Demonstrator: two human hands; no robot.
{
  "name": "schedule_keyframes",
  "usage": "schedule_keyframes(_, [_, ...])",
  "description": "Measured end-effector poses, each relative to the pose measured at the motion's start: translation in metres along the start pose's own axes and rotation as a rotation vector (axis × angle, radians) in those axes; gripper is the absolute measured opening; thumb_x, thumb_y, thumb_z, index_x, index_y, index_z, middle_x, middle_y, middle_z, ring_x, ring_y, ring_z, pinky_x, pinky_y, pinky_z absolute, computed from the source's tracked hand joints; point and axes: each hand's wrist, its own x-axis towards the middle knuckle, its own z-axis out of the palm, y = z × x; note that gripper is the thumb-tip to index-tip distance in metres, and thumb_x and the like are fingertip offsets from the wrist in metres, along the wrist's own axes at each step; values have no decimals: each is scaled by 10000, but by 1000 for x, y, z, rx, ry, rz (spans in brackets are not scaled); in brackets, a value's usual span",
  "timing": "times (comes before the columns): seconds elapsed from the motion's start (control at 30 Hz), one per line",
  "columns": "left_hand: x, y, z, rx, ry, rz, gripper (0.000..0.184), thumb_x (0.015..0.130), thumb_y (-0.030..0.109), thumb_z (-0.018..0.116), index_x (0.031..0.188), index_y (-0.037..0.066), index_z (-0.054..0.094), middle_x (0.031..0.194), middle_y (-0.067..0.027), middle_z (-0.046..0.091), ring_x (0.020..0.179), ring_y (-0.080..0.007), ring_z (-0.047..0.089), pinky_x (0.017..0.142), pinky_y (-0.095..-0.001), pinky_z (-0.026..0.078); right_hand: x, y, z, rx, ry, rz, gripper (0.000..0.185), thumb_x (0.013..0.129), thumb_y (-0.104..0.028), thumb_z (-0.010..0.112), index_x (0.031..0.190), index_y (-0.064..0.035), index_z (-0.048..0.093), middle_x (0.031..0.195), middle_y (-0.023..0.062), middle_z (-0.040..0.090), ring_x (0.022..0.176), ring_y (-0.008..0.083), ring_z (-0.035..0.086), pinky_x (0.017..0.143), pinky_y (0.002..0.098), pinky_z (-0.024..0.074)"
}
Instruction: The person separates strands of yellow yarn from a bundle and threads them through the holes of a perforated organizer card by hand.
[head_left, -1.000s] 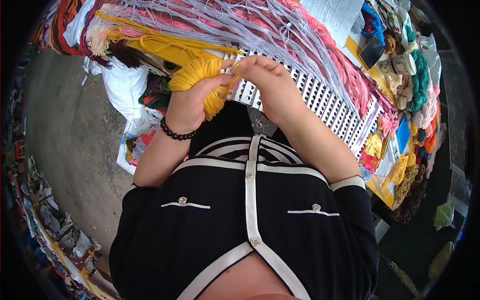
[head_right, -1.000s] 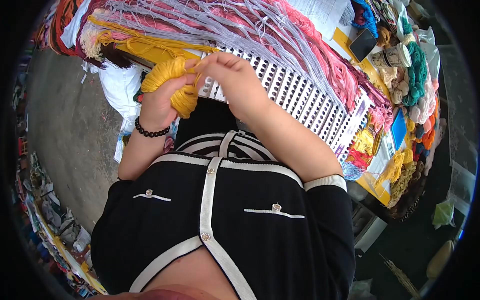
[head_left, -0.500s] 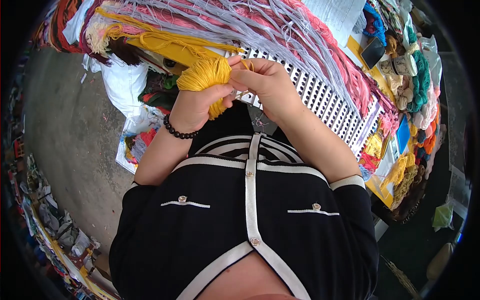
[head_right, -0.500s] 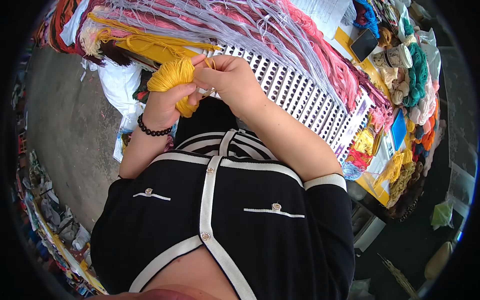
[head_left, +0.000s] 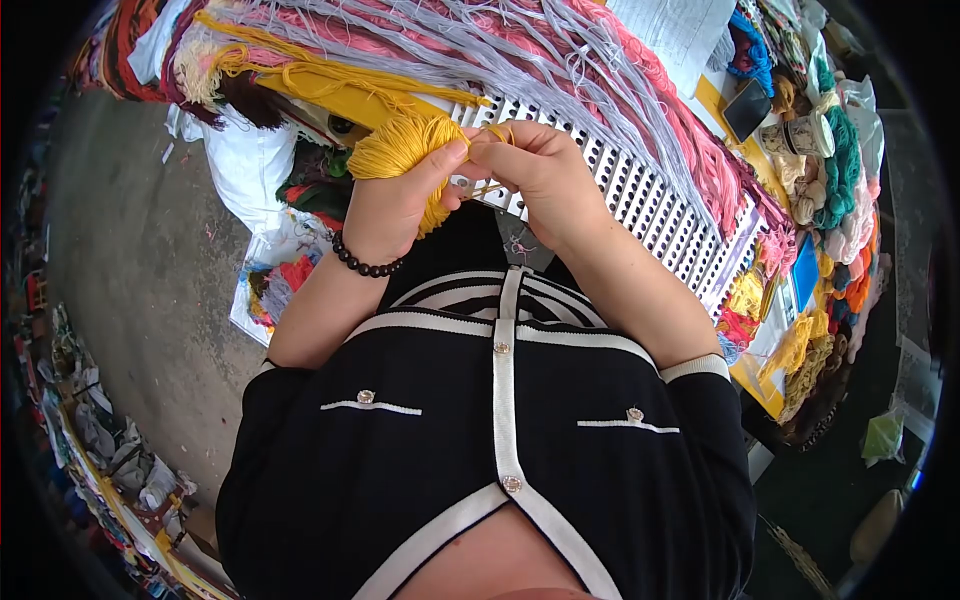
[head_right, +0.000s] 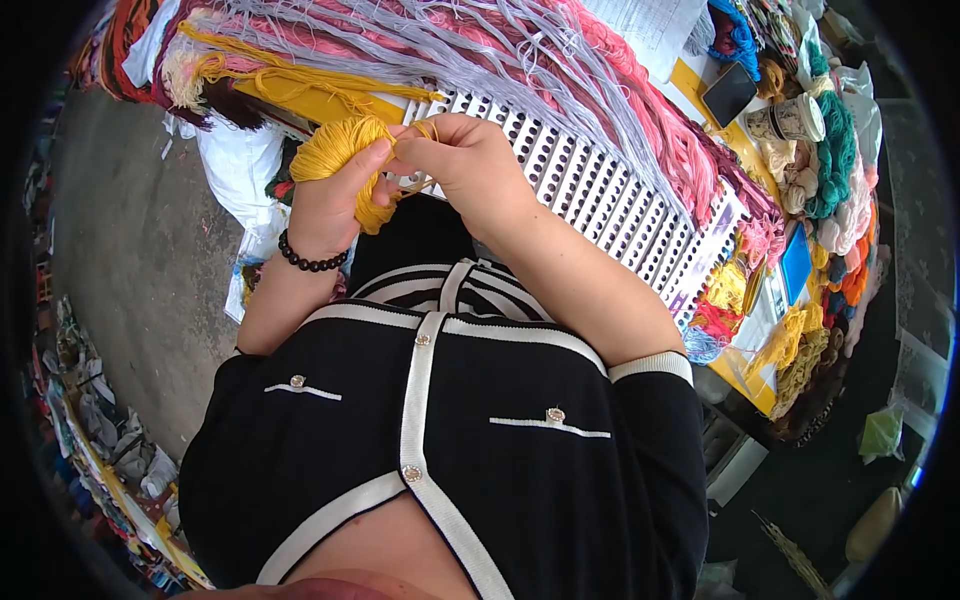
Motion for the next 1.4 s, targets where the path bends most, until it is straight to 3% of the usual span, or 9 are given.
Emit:
schedule_keyframes(0.43, [1,-8,4,191,68,173,178,901,139,554,997,-3,603,820,-39,612,630,-87,569,520,-197,456,3,3,-3,-70,25,-30,88,777,-49,639,851,-4,653,792,39,655,727,103,582,738,246,425])
schedule_keyframes(0.53, [3,-8,-5,-15,46,169,204,924,166,512,1043,17,583,900,-50,614,768,-115,588,670,-264,486,9,-5,-27,-950,249,-766,57,779,-61,643,827,-31,637,1010,63,614,922,173,567,854,298,414])
schedule_keyframes(0.67, [4,14,-84,-945,-277,50,183,939,184,440,1018,49,536,964,-45,587,790,-114,526,792,-348,431,-29,-87,-45,316,-96,-217,141,846,-107,532,943,-14,572,953,99,579,948,221,533,937,352,378])
schedule_keyframes(0.8, [5,22,-204,-1120,-13,84,168,940,141,432,943,33,561,798,-14,592,574,-80,480,661,-277,437,-86,-145,-114,417,-222,-358,127,870,-94,485,973,-20,489,774,29,478,691,132,445,683,279,382])
schedule_keyframes(0.87, [-4,23,-258,-983,162,143,169,941,142,433,937,30,560,778,-18,592,547,-69,471,622,-257,432,-117,-173,-186,17,140,-346,156,872,-137,519,971,-20,553,742,12,486,601,107,406,541,261,309])
schedule_keyframes(0.93, [-9,26,-267,-841,330,194,171,942,143,435,931,27,560,758,-22,591,521,-58,463,583,-237,426,-144,-200,-241,-786,1086,-497,200,865,-190,566,956,-26,638,714,14,556,554,96,428,503,249,342])
schedule_keyframes(1.0, [-13,37,-260,-657,303,177,179,943,144,432,934,17,558,753,-26,590,499,-53,453,537,-217,411,-161,-214,-240,-1710,1556,-526,212,845,-215,608,937,-42,689,720,5,624,551,72,472,506,233,387])
schedule_keyframes(1.17, [33,12,-128,-632,-337,-252,533,879,206,554,1338,14,364,1102,-94,599,566,-12,425,523,-155,377,-51,-114,-134,-1038,590,-265,282,803,-227,630,987,-20,679,832,35,660,754,82,563,685,216,426])
schedule_keyframes(1.4, [88,-21,-28,0,-223,-390,427,896,205,538,1273,25,451,1154,-70,581,807,-93,538,695,-219,451,51,-7,-75,-879,253,130,206,784,-186,603,838,-9,693,658,49,633,539,97,548,536,243,448])
